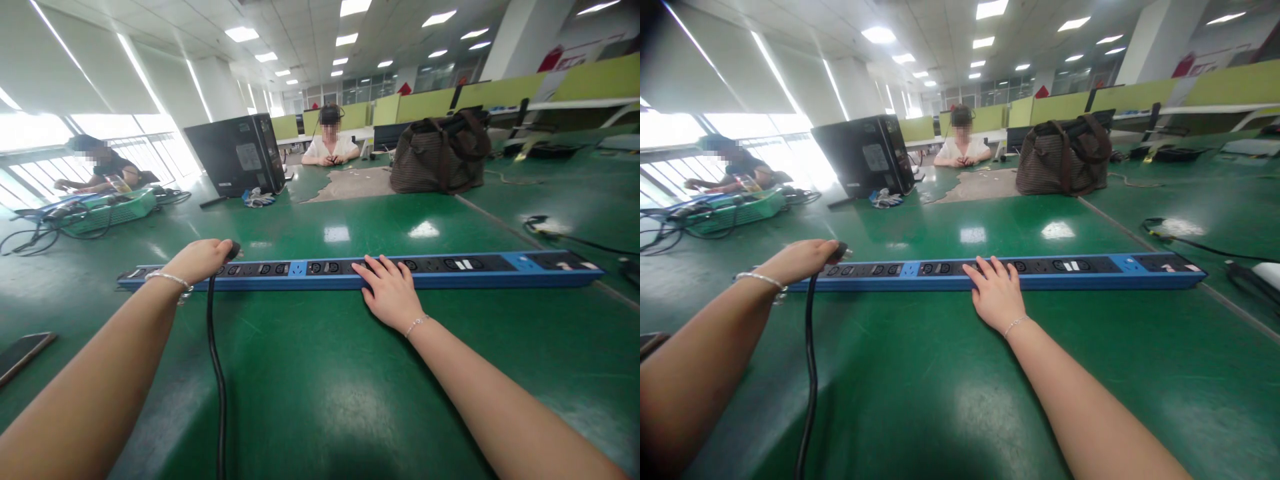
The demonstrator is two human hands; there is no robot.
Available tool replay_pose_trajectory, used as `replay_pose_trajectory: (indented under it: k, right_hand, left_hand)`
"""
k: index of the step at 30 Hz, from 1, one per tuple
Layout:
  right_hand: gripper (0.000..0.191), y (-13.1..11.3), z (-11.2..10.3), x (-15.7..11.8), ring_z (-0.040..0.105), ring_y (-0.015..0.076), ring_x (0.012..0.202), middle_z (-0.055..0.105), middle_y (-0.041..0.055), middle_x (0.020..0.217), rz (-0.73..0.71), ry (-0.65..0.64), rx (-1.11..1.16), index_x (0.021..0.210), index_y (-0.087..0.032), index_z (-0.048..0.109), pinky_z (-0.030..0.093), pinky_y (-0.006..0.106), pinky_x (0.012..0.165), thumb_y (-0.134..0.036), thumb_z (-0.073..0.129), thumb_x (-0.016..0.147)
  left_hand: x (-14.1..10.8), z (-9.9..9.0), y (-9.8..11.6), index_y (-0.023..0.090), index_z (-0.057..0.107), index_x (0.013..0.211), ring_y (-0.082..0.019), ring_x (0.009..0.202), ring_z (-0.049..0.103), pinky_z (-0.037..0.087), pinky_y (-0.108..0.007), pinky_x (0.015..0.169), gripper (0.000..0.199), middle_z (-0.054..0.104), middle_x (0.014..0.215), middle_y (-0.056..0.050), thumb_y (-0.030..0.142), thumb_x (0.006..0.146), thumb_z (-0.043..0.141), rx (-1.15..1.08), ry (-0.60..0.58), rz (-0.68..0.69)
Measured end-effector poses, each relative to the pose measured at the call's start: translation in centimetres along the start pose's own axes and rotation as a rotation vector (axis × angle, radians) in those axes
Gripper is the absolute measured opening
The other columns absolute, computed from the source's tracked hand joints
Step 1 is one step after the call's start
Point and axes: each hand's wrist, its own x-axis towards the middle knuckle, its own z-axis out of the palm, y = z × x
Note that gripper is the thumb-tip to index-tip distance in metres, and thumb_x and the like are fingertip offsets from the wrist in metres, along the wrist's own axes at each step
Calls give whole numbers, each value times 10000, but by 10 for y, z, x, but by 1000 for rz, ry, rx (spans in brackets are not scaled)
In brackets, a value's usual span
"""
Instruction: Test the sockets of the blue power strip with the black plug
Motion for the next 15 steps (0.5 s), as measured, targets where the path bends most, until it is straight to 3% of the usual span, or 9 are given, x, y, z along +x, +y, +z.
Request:
replay_pose_trajectory:
  k: [3,8,15]
  right_hand:
    - [468,0,0,0,334,269,1242,441,14,1354,-5,-1,-3,1273,-341,462,208,495,987,-264,460,811]
    - [474,0,-1,0,328,267,1245,437,12,1358,-3,-2,-9,1278,-345,455,205,494,990,-263,459,812]
    - [469,0,-2,0,326,261,1246,446,12,1350,2,-7,-8,1272,-347,461,205,489,992,-262,462,811]
  left_hand:
    - [-1,4,19,170,628,841,-194,747,597,421,-266,692,442,668,800,-73,364,861,232,-48,-125,38]
    - [0,18,53,190,652,852,-225,874,605,433,-276,732,548,675,925,-91,486,829,192,-155,-111,0]
    - [7,26,95,181,671,787,-247,857,614,447,-297,716,594,679,904,-118,570,778,223,-198,-157,67]
